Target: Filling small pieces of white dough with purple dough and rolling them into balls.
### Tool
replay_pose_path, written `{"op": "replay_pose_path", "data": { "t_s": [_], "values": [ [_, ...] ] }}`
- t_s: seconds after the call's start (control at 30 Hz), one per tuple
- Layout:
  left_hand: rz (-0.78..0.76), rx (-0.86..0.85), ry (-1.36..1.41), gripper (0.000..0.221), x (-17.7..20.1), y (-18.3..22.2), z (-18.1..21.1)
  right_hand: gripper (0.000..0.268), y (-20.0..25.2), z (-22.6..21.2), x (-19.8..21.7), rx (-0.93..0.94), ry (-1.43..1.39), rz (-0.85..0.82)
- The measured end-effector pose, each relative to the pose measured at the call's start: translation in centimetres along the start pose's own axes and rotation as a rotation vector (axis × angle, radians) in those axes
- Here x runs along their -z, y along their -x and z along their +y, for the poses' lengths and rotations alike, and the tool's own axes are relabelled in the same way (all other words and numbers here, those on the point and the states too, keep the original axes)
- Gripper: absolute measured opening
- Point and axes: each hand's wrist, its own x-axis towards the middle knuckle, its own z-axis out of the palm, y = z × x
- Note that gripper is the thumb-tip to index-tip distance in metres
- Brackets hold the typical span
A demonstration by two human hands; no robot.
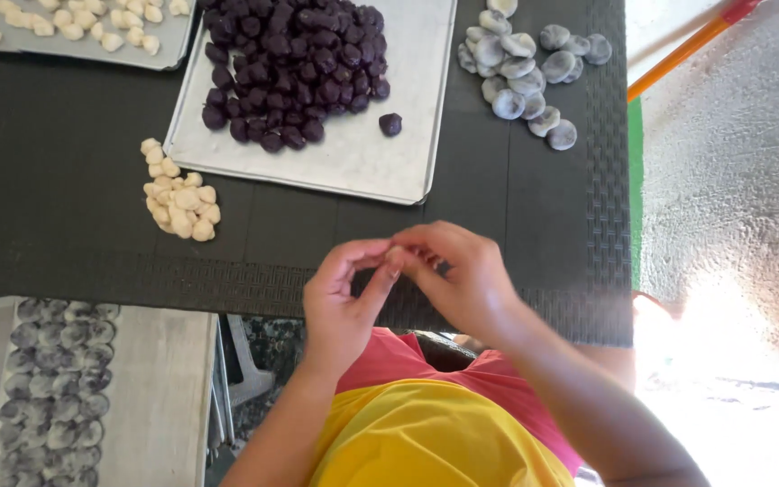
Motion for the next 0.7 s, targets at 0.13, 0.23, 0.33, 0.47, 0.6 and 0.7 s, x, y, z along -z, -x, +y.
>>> {"op": "replay_pose_path", "data": {
  "t_s": [0.13,0.23,0.33,0.47,0.6,0.7],
  "values": [
    [-0.172,-0.284,-0.645,0.042,2.1,-1.8,0.2,0.018,-0.7,3.4,-2.4,0.157,0.245,0.142],
    [-0.363,-0.445,-0.99,0.049,3.6,-2.5,-0.2,0.015,0.5,4.8,-3.4,0.283,0.528,0.139],
    [-0.516,-0.474,-1.186,0.065,3.9,-1.2,0.1,0.033,3.0,3.5,-2.5,0.351,0.751,0.054],
    [-0.494,-0.524,-1.241,0.071,4.1,-1.0,0.3,0.053,3.3,1.7,-0.4,0.244,0.839,-0.071],
    [-0.486,-0.53,-1.292,0.074,4.0,-0.5,-0.1,0.053,0.5,3.7,0.4,0.31,0.937,-0.136],
    [-0.443,-0.558,-1.285,0.069,4.1,0.2,-0.3,0.038,-4.4,6.1,1.4,0.401,1.0,-0.15]
  ]
}}
